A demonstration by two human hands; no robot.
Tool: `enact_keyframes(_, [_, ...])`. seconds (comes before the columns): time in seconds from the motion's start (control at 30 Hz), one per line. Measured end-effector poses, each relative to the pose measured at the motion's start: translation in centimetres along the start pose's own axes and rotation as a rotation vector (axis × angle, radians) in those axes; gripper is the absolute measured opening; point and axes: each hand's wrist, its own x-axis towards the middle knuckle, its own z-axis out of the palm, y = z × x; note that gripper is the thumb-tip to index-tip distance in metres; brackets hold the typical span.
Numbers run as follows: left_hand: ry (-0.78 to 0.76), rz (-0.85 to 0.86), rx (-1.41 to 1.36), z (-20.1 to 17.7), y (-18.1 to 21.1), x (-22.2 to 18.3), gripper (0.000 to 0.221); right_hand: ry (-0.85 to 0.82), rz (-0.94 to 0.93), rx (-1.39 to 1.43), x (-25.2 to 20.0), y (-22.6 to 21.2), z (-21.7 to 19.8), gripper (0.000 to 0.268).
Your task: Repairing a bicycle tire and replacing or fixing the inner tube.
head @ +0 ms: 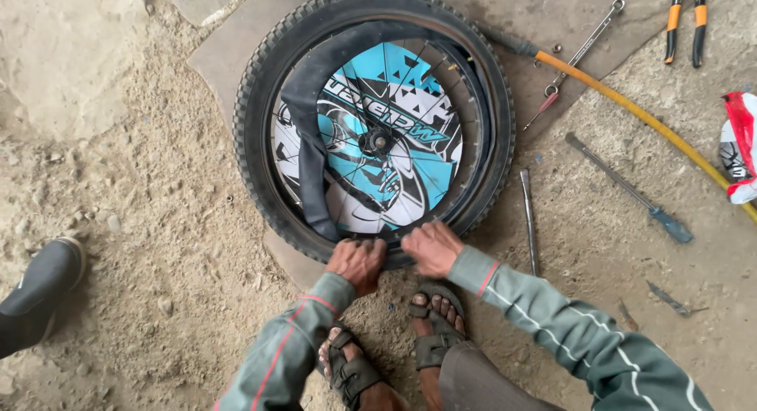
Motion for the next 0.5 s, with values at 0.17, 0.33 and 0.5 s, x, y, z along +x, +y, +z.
enact_keyframes(0.17, [-0.151, -0.23, -0.186, 0.3, 6.7, 4.5, 0.052, 0.141, 0.064, 0.236, -4.8, 2.9, -8.2, 0.034])
enact_keyframes(0.33, [0.26, -0.252, -0.67, 0.5, 10.4, 6.6, 0.077, 0.69, 0.203, 0.581, -5.3, 2.5, -7.1, 0.013])
enact_keyframes(0.5, [0.57, -0.011, -0.118, -1.8, 4.8, 3.9, 0.058, 0.873, 0.205, 0.547, -4.3, 1.2, -3.1, 0.02])
